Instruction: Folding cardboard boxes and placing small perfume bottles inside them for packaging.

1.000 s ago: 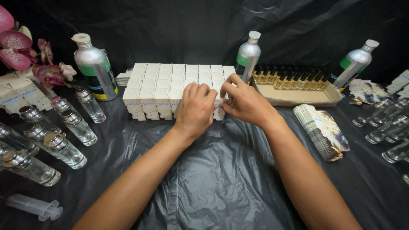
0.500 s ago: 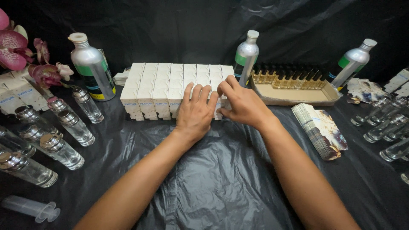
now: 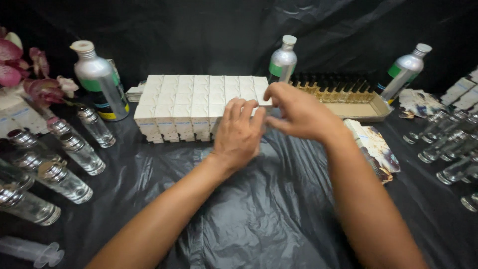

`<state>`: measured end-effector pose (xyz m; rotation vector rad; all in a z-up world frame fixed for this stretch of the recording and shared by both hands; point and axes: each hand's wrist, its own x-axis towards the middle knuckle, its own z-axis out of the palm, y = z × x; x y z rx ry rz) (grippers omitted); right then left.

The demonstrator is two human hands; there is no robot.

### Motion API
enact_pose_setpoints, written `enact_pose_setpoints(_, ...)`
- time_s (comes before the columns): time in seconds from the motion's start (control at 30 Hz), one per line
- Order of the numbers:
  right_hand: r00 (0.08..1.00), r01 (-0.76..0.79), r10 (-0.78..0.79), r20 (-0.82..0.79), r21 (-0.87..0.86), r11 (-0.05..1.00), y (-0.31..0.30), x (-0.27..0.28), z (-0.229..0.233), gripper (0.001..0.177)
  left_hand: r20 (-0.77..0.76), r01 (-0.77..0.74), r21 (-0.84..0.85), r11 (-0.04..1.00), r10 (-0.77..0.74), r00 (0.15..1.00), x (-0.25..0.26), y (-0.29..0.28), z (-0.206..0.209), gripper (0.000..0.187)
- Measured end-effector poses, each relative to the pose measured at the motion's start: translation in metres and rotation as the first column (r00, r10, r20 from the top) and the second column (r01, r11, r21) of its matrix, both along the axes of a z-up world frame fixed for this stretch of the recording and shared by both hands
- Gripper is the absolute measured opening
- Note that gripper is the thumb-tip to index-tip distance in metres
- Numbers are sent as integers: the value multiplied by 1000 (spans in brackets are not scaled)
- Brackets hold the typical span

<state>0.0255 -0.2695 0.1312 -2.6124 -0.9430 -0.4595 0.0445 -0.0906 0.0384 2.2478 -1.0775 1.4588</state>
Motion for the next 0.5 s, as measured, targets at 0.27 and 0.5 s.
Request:
enact_pose_setpoints(0.27,943,330,-333,12,-152,932,-92,-17,7,20,-203,243,-29,970,-244,948,0,-75,-2,29)
enact_pose_setpoints(0.5,682,679,-730,-42,-336,653,-182,-34,-19,31,-560,495,-21,869,-420,714,-7,-151,-8,20)
